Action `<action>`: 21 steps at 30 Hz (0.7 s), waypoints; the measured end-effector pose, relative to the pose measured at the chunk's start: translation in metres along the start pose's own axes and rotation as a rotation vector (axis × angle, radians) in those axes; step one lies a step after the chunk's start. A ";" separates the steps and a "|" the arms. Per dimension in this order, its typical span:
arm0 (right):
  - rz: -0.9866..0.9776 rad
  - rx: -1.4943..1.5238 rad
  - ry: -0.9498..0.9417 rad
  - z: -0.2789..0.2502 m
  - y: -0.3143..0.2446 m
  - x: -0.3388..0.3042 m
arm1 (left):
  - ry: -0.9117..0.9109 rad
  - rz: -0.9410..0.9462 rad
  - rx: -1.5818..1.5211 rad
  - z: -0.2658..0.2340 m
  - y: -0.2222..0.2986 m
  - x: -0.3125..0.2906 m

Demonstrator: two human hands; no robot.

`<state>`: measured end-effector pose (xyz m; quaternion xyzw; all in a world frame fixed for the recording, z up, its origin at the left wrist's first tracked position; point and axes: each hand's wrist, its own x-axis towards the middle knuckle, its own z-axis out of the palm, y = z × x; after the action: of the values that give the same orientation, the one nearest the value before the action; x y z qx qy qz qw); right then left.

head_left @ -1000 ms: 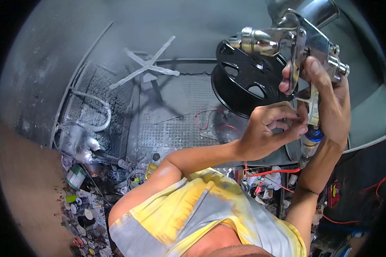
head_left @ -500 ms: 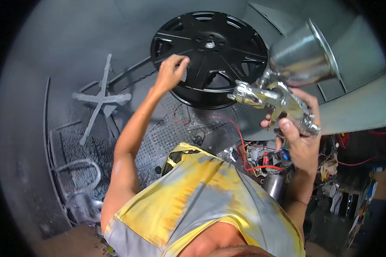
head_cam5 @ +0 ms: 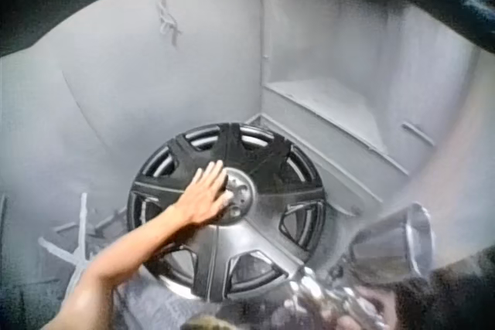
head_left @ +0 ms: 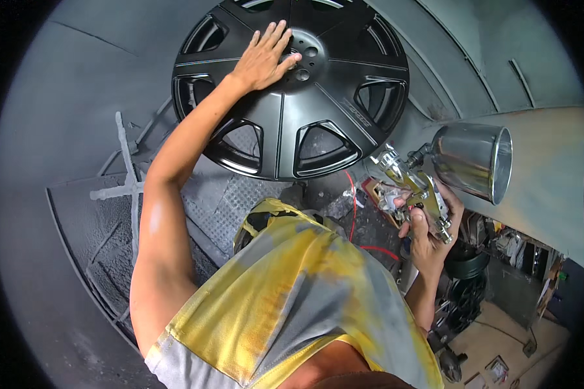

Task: The person prepares a paint sprayer and applies a coat of black paint to a car rim held on a stand.

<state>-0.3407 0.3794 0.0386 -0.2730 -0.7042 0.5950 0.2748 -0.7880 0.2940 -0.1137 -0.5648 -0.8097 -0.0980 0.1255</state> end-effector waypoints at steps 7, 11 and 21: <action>0.034 -0.098 0.035 0.010 0.001 0.006 | -0.008 0.096 0.041 0.016 0.019 0.031; 0.020 -0.142 0.064 0.015 0.000 0.010 | -0.064 0.137 -0.059 0.008 0.045 0.028; 0.097 -0.174 0.026 0.019 -0.045 0.030 | -0.241 0.552 -0.556 -0.082 0.147 -0.057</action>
<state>-0.3782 0.3815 0.0820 -0.3372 -0.7357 0.5404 0.2300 -0.6239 0.2689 -0.0509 -0.7807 -0.5794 -0.2087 -0.1060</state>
